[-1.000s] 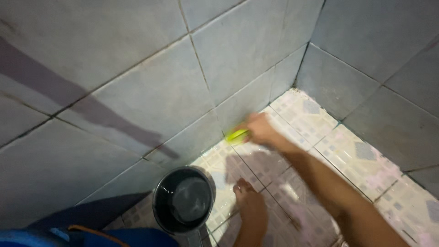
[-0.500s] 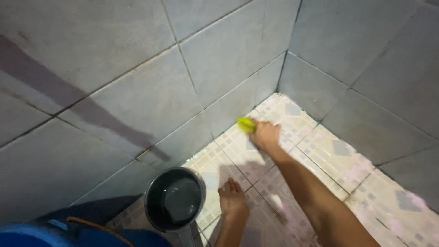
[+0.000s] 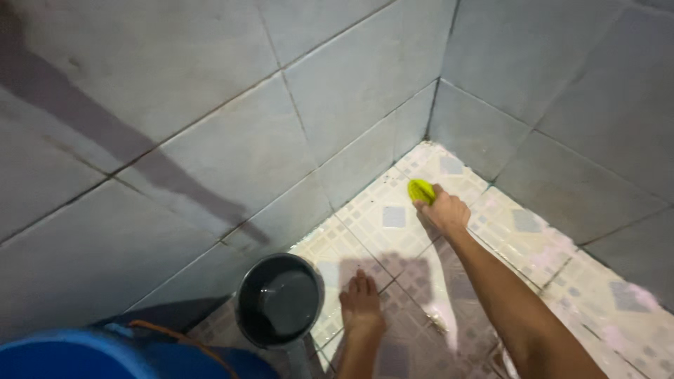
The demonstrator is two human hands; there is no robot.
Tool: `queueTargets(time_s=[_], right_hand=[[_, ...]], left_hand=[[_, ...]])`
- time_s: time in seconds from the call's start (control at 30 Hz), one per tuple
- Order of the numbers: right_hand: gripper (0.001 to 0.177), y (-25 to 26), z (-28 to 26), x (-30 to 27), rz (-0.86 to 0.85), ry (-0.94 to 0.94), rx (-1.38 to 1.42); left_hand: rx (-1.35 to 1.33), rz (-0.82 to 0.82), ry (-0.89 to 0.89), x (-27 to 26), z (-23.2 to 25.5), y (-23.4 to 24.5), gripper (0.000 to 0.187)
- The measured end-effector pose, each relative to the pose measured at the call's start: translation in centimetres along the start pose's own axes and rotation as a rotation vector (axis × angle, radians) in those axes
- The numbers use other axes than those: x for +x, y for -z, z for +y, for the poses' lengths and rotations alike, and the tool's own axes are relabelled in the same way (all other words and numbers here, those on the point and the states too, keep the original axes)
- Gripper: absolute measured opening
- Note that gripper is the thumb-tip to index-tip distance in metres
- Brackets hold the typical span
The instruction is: The person sprays bathroom cleaner across the tiled floor and then scrubs the tiles using a brush and a sponge.
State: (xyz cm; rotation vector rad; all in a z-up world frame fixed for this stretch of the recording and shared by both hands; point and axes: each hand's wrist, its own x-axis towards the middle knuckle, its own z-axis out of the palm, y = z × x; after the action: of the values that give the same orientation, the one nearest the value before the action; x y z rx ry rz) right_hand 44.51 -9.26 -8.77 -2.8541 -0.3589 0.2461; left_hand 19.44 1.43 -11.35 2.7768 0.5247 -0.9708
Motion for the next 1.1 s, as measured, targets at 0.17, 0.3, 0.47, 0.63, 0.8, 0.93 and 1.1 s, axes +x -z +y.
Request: queueTargets(time_s=[0.17,0.3,0.47,0.63,0.8,0.93,1.1], right_hand=[[0.056,-5.4,-7.6,-2.6,-0.015,0.194,0.058],[0.066,-5.8,-9.0,-4.4,-0.094,0.41,-0.009],[0.059,-1.0,-1.3,4.0,0.018,0.104,0.05],[0.074,1.5,3.0,6.8,0.038,-0.059,0.012],[0.072,-1.9,-4.4,5.0,-0.004,0.113,-0.069],[0.077,-0.5,-4.5,4.5,-0.142,0.276,-0.144],[0.071,1.1,-1.4,9.1,-0.007,0.088,-0.079]], left_hand=[[0.047,0.192,-0.012,0.3,0.3,-2.5,0.086],[-0.019,0.287,-0.006,1.0,0.3,-3.4,0.075],[-0.063,0.243,-0.027,1.1,0.3,-3.1,0.077],[-0.14,0.205,-0.059,0.8,0.3,-3.0,0.07],[-0.081,0.183,-0.02,-0.2,1.0,-2.0,0.067],[-0.054,-0.102,0.003,0.7,2.0,3.7,0.066],[-0.016,0.092,0.06,3.2,5.3,5.7,0.072]])
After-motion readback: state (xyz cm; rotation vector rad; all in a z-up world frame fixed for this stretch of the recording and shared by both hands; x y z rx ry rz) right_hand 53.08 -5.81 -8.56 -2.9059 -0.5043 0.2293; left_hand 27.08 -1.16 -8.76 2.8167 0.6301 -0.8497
